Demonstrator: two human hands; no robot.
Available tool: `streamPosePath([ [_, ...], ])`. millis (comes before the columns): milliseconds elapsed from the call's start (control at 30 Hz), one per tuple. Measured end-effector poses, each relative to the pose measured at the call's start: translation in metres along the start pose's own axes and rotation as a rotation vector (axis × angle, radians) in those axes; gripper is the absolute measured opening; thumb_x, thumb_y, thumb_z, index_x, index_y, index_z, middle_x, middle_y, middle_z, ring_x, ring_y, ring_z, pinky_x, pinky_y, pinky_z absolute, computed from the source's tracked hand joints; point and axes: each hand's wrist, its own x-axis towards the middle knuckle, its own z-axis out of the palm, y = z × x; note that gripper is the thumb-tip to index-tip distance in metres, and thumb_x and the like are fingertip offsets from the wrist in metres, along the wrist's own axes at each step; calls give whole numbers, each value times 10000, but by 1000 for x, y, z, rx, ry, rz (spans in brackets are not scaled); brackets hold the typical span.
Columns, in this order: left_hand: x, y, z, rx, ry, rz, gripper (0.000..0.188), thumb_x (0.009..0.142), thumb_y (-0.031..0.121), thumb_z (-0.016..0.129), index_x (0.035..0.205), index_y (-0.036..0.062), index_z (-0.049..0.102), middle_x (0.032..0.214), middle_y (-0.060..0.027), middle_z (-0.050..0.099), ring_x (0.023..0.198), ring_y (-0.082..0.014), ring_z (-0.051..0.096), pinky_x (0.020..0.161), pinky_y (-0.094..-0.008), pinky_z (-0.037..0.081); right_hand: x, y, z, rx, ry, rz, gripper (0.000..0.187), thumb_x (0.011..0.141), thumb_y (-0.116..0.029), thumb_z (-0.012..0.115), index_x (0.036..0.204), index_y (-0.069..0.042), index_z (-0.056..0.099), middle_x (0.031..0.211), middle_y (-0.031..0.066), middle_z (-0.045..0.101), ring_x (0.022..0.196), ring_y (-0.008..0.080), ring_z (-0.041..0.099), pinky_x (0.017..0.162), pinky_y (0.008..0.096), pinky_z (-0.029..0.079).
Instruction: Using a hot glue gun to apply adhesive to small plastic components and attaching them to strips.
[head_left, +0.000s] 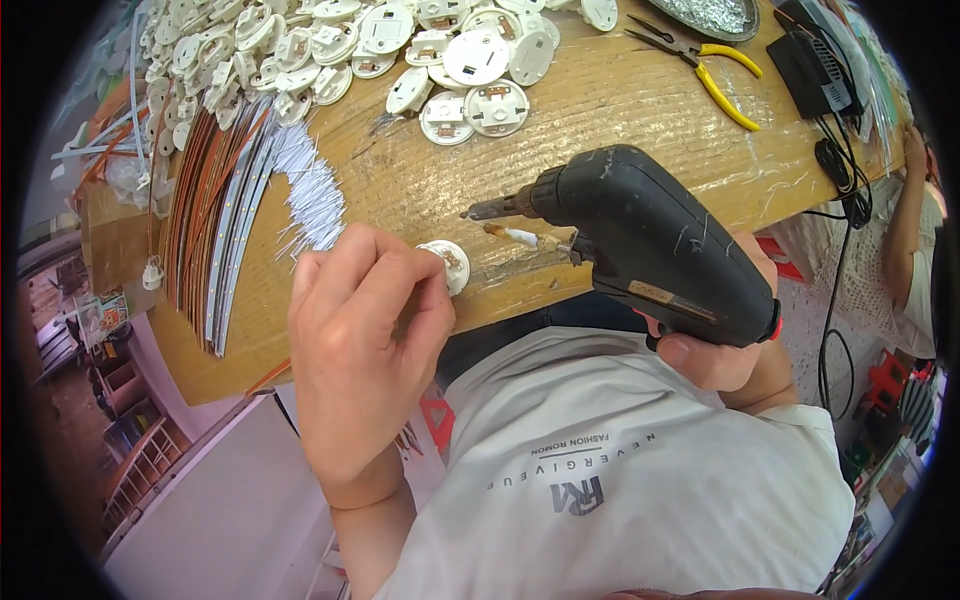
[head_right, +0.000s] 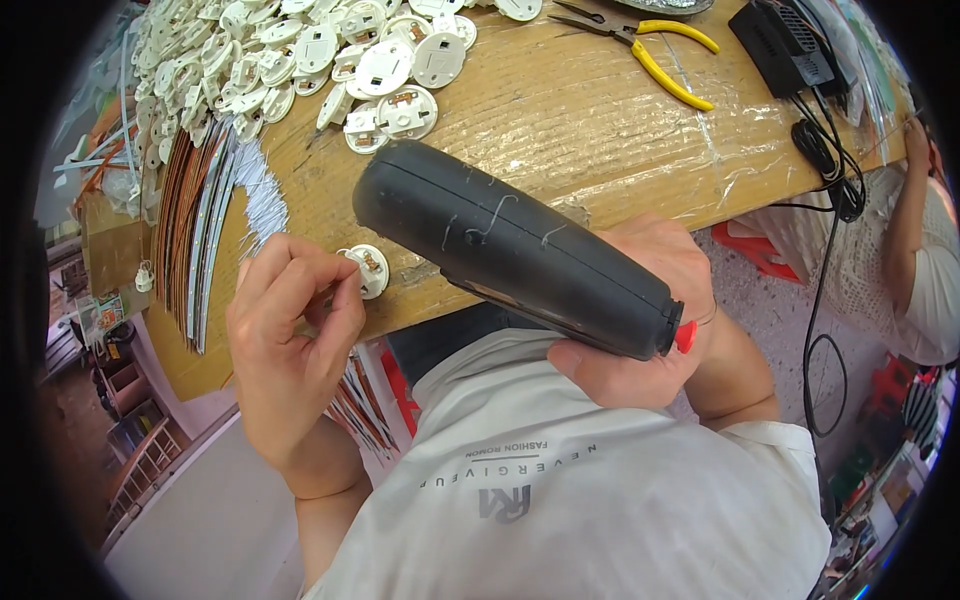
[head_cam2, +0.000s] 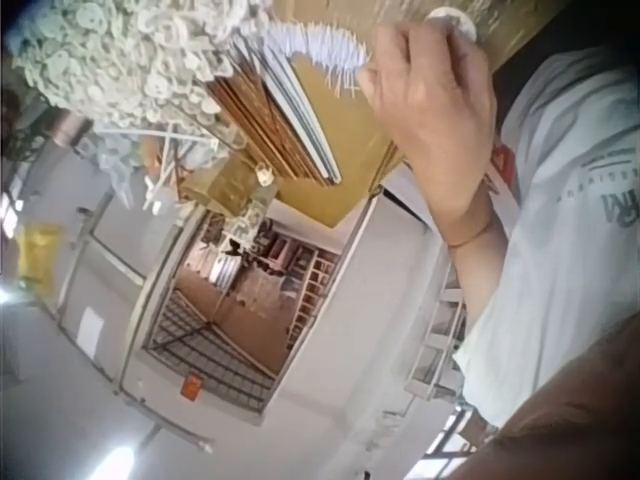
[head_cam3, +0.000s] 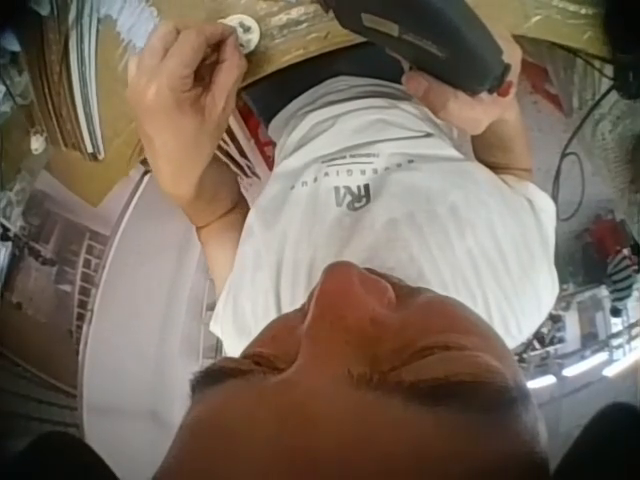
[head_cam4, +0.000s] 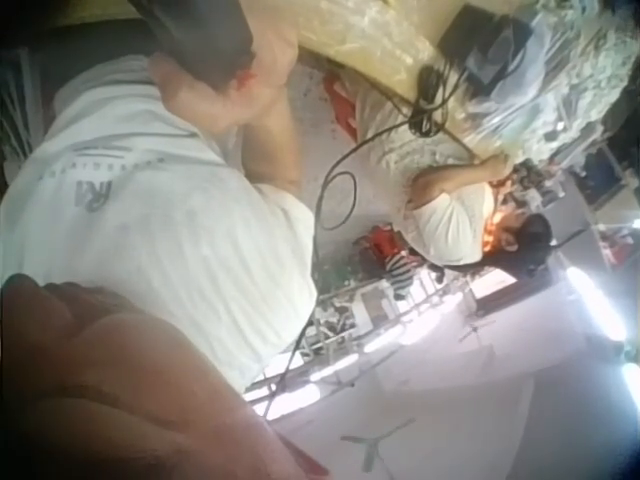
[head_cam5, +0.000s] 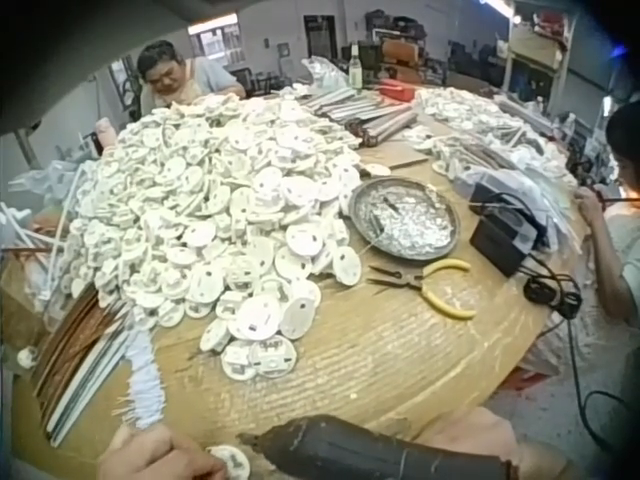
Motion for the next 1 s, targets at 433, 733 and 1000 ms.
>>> streamPosePath([
  [433,7,4,-3,-25,-47,-21,128,750,-27,750,812,33,656,780,-64,580,679,-251,537,697,-370,385,3,-2,-1,-3,-15,-29,523,583,-86,765,1079,73,717,746,113,687,559,298,663,556,333,506],
  [733,7,2,-6,-6,-95,0,144,748,-28,750,829,39,652,781,-63,578,672,-251,532,707,-362,383,11,2,-7,5,-103,-172,485,620,-68,767,1077,83,712,751,105,696,560,276,674,545,306,501],
  [1000,9,3,-8,41,-100,29,130,754,-45,743,820,31,660,767,-55,587,654,-224,524,688,-346,397,13,3,-7,3,-99,-199,485,601,-57,764,1064,80,711,742,106,698,558,270,675,545,298,497],
])
